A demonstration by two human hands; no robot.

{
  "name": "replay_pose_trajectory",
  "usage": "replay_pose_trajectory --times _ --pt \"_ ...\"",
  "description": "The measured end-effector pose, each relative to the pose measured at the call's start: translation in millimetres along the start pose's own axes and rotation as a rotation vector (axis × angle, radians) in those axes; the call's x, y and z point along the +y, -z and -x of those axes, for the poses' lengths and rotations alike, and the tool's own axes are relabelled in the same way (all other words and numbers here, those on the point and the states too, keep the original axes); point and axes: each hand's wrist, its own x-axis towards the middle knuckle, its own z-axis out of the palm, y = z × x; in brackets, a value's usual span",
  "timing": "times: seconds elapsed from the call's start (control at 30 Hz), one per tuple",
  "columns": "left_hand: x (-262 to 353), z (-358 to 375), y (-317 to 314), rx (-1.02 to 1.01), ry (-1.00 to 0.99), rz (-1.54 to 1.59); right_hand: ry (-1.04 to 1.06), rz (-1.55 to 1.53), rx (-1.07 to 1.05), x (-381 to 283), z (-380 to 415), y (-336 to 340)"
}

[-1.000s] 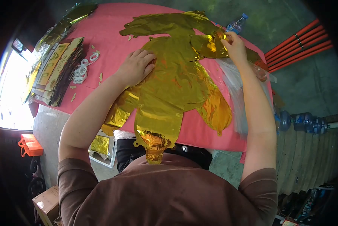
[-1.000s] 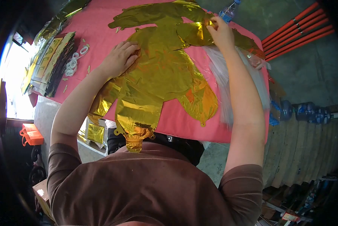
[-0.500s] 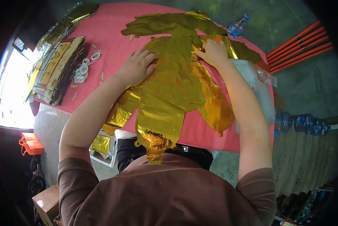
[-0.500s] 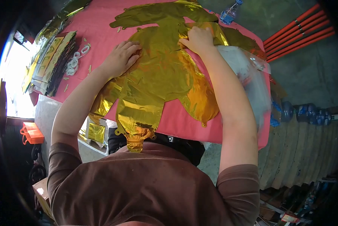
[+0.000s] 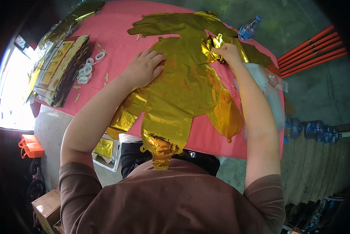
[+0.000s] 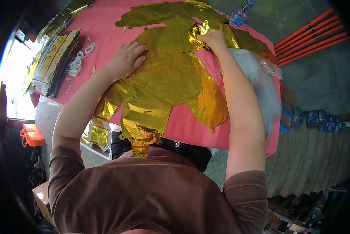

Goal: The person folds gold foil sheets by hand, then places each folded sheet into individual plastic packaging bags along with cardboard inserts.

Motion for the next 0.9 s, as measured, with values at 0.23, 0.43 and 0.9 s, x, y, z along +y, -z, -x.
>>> replay_pose_trajectory --times 0.23,0.43,0.9 --pt "-1.9 0.8 -3.9 0.046 -0.007 0.017 -0.223 -0.385 -0.063 9.5 -7.7 4.7" --pt "-0.4 0.8 1.4 -0.019 0.006 -0.01 -0.146 -0.22 -0.007 6.1 -6.1 0.5" --pt "24.4 -68.9 7.0 -0.068 -0.178 -0.036 -0.048 0.246 -0.065 9.2 -8.7 -16.2"
